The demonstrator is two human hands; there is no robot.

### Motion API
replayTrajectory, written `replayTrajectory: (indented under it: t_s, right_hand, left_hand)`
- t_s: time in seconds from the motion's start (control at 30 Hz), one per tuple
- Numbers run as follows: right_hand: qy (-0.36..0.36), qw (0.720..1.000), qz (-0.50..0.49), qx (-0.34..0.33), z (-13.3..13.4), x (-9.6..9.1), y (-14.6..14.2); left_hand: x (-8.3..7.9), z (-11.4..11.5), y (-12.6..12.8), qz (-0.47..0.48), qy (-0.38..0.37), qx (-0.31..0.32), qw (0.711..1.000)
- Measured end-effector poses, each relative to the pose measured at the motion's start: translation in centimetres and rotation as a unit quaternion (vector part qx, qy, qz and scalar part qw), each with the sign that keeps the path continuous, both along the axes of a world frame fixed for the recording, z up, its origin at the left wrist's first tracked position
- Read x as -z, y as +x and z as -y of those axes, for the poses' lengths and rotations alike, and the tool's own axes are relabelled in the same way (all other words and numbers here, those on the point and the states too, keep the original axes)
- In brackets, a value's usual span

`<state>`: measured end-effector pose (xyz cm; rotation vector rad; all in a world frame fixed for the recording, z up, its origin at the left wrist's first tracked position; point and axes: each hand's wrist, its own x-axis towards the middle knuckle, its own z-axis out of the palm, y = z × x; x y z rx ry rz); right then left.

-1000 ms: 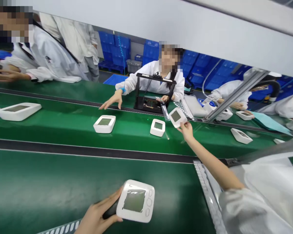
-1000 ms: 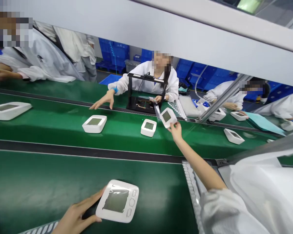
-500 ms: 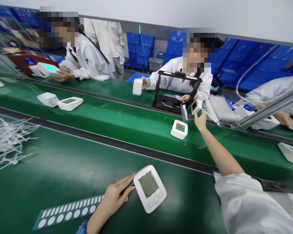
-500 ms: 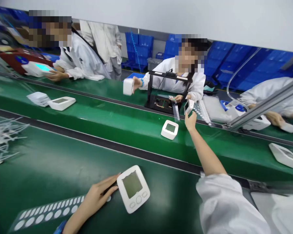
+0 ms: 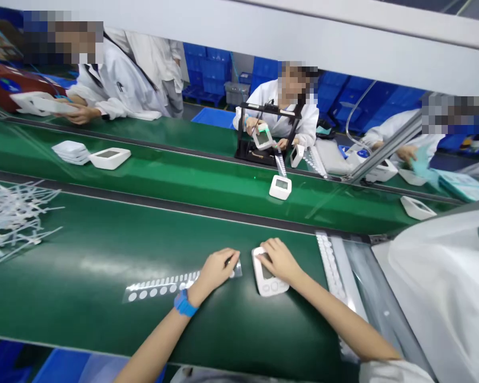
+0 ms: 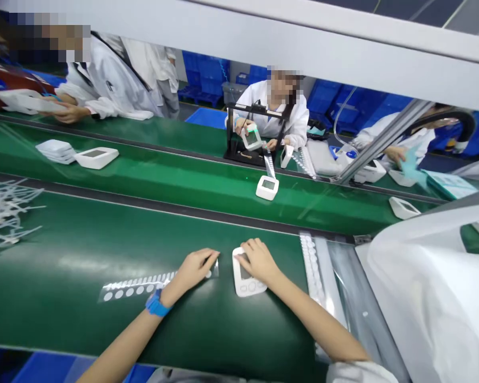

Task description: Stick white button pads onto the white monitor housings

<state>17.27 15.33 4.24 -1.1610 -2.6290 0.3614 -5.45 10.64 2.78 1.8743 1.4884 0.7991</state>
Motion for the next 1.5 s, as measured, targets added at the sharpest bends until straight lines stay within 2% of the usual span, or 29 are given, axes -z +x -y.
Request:
replayTrajectory:
  t_s: [0.07, 0.13, 0.23, 0.37, 0.43, 0.53, 0.63, 0.73, 0.83, 0.9, 1.07, 1.2, 1.33, 1.5]
  right_hand:
    - [0.017, 0.999, 0.015, 0.043, 0.6, 0.4, 1.1]
    - [0.021, 0.998, 0.012, 0.064, 1.2, 0.6, 2.2]
    - [0.023, 0.996, -0.032, 0.079, 3.5, 0.6, 3.1]
    - [0.063, 0.974, -0.172, 0.133, 8.2, -0.3, 2.2]
    - [0.024, 0.958, -0.245, 0.145, 10.4, -0.9, 1.0]
    - [-0.093, 0.925, -0.334, 0.153, 12.4, -1.3, -0.7]
    - [-0.158, 0.881, -0.404, 0.190, 12.7, -1.0, -1.1]
    - [-0.178, 0.852, -0.440, 0.220, 12.3, -0.7, -0.5]
    - [-0.143, 0.860, -0.438, 0.219, 12.0, -0.6, -0.1]
    - [-0.100, 0.868, -0.438, 0.212, 12.0, -0.6, -0.2]
    - [-0.024, 0.863, -0.456, 0.217, 12.4, -0.5, -1.2]
    - [-0.034, 0.847, -0.480, 0.228, 12.6, -0.7, -1.7]
    - [-0.054, 0.846, -0.473, 0.239, 12.8, -0.9, -1.9]
    - [-0.023, 0.835, -0.493, 0.244, 13.2, -0.2, -2.1]
  left_hand:
    - [-0.1, 0.2, -0.4, 0.016, -0.026, -0.058, 0.998]
    - [0.0, 0.5, -0.5, 0.032, -0.048, -0.089, 0.994]
    - [0.0, 1.1, 0.6, 0.084, -0.088, -0.075, 0.990]
    - [-0.6, 2.2, 3.4, 0.168, -0.136, -0.052, 0.975]
    - [-1.3, 2.8, 4.9, 0.210, -0.124, -0.041, 0.969]
    - [-2.5, 3.7, 6.5, 0.261, -0.112, -0.030, 0.958]
    - [-3.3, 4.8, 6.8, 0.302, -0.131, -0.032, 0.944]
    - [-3.3, 6.0, 6.4, 0.354, -0.172, -0.009, 0.919]
    - [-2.6, 7.0, 6.1, 0.406, -0.205, 0.004, 0.891]
    - [-2.2, 7.6, 6.3, 0.421, -0.206, -0.006, 0.883]
    - [-2.0, 8.6, 6.9, 0.416, -0.152, -0.025, 0.896]
    - [-2.1, 9.2, 7.1, 0.400, -0.110, -0.036, 0.909]
    - [-2.3, 9.6, 7.4, 0.378, -0.068, -0.065, 0.921]
    - [-2.1, 9.9, 7.4, 0.380, -0.073, -0.063, 0.920]
